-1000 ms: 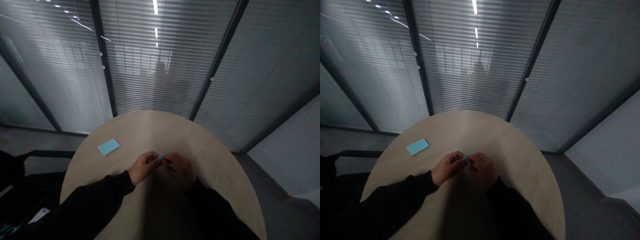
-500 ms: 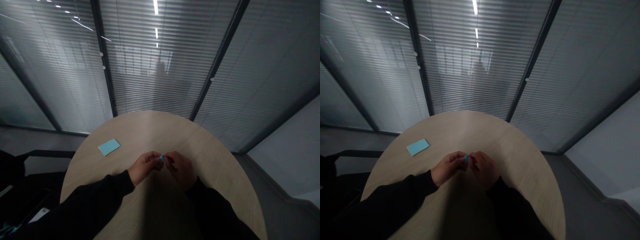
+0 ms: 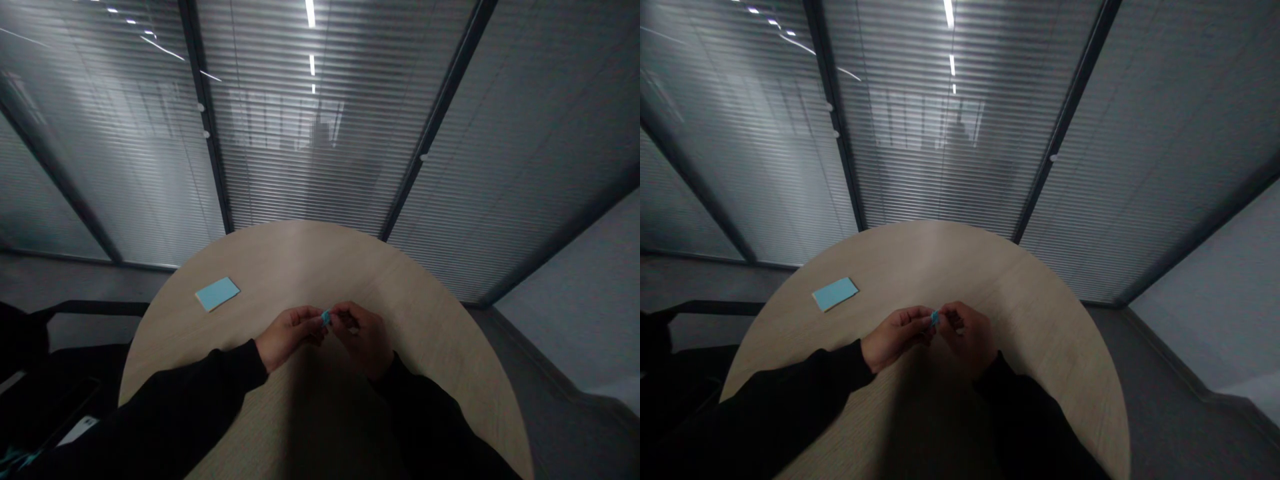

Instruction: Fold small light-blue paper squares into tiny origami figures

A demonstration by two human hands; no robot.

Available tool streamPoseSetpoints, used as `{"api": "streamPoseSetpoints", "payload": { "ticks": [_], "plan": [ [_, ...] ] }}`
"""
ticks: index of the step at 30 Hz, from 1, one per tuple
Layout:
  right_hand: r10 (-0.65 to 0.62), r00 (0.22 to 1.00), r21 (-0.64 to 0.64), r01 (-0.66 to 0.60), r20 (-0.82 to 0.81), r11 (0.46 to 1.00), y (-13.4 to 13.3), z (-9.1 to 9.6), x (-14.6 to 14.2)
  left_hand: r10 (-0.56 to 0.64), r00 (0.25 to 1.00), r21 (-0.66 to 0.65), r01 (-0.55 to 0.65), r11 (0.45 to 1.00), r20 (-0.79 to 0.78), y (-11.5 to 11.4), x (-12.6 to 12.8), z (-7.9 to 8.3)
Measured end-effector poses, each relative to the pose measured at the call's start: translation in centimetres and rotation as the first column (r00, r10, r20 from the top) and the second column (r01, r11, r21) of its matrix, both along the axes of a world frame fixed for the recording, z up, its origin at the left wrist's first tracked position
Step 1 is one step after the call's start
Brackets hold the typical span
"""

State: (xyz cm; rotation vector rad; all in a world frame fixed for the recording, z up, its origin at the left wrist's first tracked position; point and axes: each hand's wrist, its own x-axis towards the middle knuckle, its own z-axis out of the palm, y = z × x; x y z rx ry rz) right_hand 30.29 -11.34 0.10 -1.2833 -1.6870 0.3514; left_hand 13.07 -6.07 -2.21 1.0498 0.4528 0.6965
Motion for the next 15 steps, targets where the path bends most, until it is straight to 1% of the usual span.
{"api": "streamPoseSetpoints", "payload": {
  "ticks": [3, 10, 15],
  "plan": [
    [0.034, 0.998, -0.062, -0.038, -0.056, 0.997, 0.05, -0.12, -0.11, 0.016, 1.000, -0.010, -0.016, 1.000, 0.009, 0.00, 0.01, -0.01],
    [0.062, 0.979, -0.143, -0.091, -0.194, 0.985, 0.23, -0.34, -0.03, 0.014, 1.000, -0.011, -0.014, 1.000, -0.006, -0.08, 0.02, 0.06],
    [0.094, 0.973, -0.157, -0.129, -0.210, 0.979, 0.18, -0.23, -0.10, 0.000, 1.000, 0.003, 0.000, 1.000, -0.028, -0.08, 0.01, -0.06]
  ]
}}
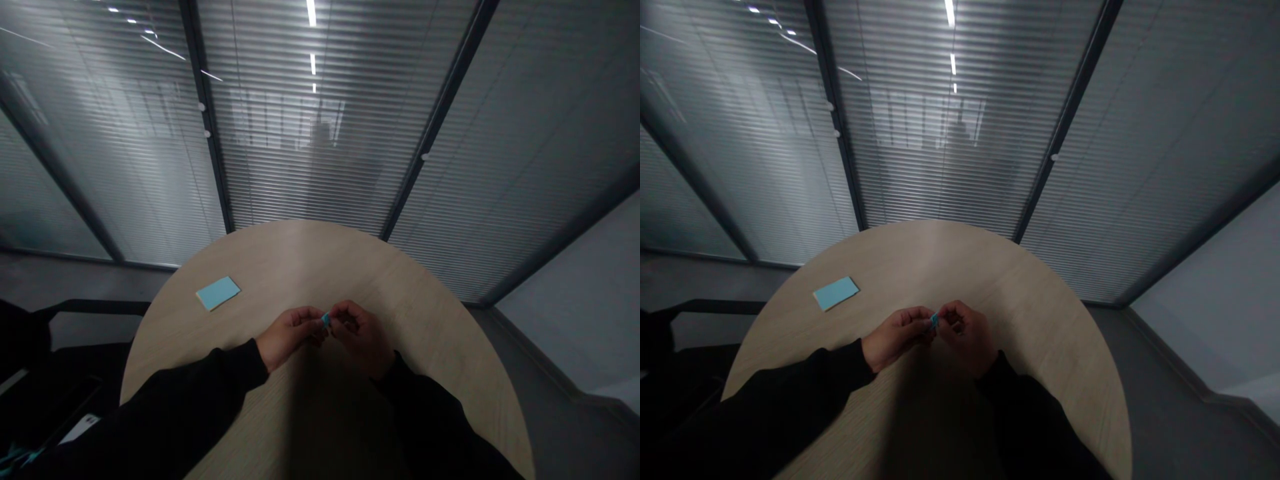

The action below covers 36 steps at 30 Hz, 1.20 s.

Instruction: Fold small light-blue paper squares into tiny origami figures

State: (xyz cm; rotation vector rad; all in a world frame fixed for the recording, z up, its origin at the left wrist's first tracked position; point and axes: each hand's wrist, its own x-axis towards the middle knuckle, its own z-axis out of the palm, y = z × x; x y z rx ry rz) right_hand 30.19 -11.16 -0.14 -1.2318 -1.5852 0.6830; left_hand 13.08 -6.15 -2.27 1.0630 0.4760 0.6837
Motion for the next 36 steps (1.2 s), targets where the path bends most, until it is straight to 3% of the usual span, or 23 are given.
{"api": "streamPoseSetpoints", "payload": {
  "ticks": [7, 12, 17, 29, 36],
  "plan": [
    [0.000, 1.000, 0.027, 0.000, 0.012, 1.000, 0.10, -0.11, -0.02, 0.009, 1.000, 0.058, -0.008, 0.998, -0.024, 0.00, -0.11, -0.18],
    [-0.016, 0.998, 0.058, 0.012, 0.059, 0.998, 0.07, -0.05, -0.08, 0.092, 0.992, 0.217, -0.072, 0.974, -0.085, -0.19, 0.03, 0.29],
    [-0.106, 0.975, 0.200, 0.067, 0.195, 0.978, -0.04, 0.09, -0.13, 0.175, 0.977, 0.325, -0.128, 0.937, -0.118, -0.29, 0.14, 0.41],
    [-0.077, 0.954, 0.326, -0.022, 0.289, 0.945, -0.34, 0.16, 0.18, 0.072, 0.997, 0.195, -0.066, 0.979, -0.027, 0.09, -0.02, -0.16],
    [-0.100, 0.959, 0.369, -0.005, 0.265, 0.929, -0.38, 0.23, 0.33, 0.037, 0.999, 0.228, -0.033, 0.973, -0.012, 0.21, -0.33, 0.17]
  ]
}}
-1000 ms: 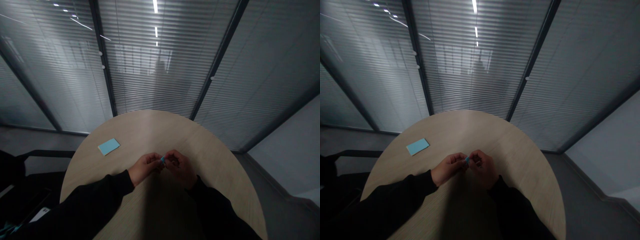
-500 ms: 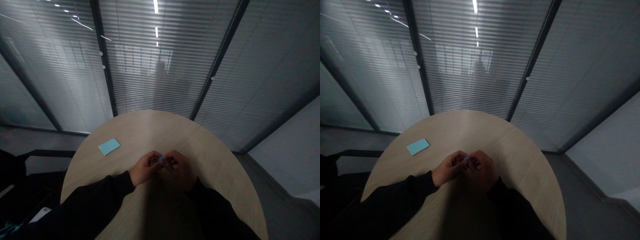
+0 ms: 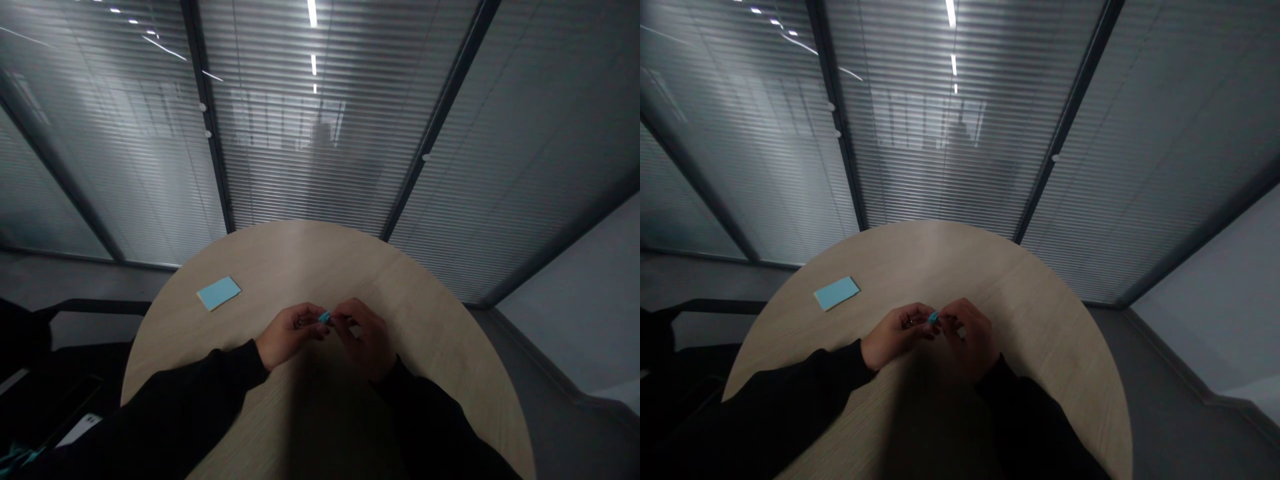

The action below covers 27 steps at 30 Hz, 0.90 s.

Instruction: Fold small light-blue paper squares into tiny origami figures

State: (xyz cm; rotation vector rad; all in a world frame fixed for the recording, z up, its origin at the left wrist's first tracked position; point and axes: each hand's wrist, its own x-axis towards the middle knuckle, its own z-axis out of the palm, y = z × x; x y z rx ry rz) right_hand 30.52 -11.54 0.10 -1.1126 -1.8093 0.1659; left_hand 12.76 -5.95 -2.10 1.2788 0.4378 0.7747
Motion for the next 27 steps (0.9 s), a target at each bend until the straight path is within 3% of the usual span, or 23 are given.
{"api": "streamPoseSetpoints", "payload": {
  "ticks": [6, 18, 27],
  "plan": [
    [0.000, 0.999, -0.070, -0.003, -0.040, 0.998, 0.1, 0.0, -0.4, 0.111, 0.994, 0.015, -0.111, 0.994, 0.001, 0.1, 0.2, -0.3],
    [-0.046, 0.994, 0.155, 0.031, 0.095, 0.987, -0.2, 0.3, -0.7, 0.215, 0.976, 0.248, -0.199, 0.948, -0.038, -0.1, 0.0, -0.5],
    [-0.045, 0.999, 0.116, 0.042, 0.027, 0.992, -0.4, 0.5, -0.8, 0.297, 0.948, 0.397, -0.231, 0.888, -0.113, -0.6, -0.2, 0.6]
  ]
}}
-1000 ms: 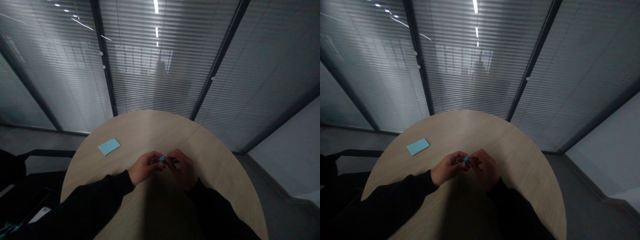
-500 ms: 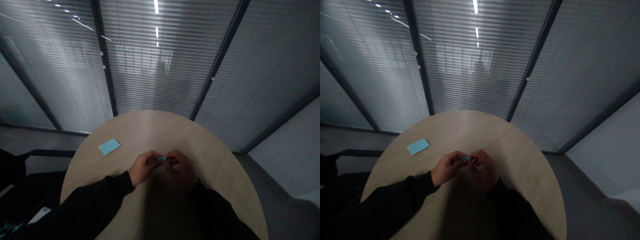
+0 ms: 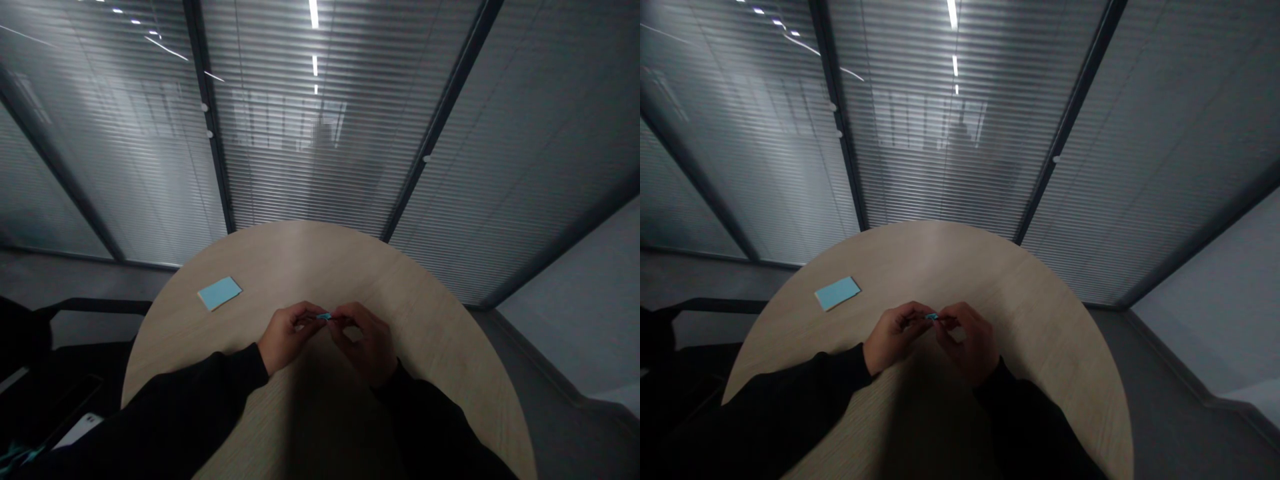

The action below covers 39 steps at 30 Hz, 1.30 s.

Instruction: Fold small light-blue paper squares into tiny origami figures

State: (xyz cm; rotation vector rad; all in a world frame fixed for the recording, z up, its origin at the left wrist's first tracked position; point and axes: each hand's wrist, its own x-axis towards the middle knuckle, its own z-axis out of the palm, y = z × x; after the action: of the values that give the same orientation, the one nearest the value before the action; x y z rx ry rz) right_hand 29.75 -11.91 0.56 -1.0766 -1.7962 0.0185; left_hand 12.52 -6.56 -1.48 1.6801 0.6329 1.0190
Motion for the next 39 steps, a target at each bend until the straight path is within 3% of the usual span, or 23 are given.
{"api": "streamPoseSetpoints", "payload": {
  "ticks": [5, 16, 22, 39],
  "plan": [
    [0.061, 0.997, -0.046, -0.064, -0.055, 0.997, -0.15, 0.38, -0.06, 0.006, 1.000, 0.009, -0.006, 1.000, 0.012, 0.15, -0.01, -0.10],
    [0.035, 0.977, -0.197, -0.077, -0.208, 0.977, 0.04, -0.11, -0.12, 0.005, 1.000, 0.005, -0.005, 1.000, -0.009, 0.17, 0.06, -0.25],
    [-0.014, 0.991, -0.178, -0.010, -0.136, 0.984, -0.03, 0.01, -0.12, 0.009, 1.000, -0.027, -0.008, 1.000, 0.019, 0.14, 0.12, -0.26],
    [0.008, 0.995, -0.084, -0.016, -0.097, 0.996, -0.04, 0.40, -0.06, 0.012, 0.999, -0.082, -0.009, 0.997, 0.032, 0.11, 0.21, -0.25]
  ]
}}
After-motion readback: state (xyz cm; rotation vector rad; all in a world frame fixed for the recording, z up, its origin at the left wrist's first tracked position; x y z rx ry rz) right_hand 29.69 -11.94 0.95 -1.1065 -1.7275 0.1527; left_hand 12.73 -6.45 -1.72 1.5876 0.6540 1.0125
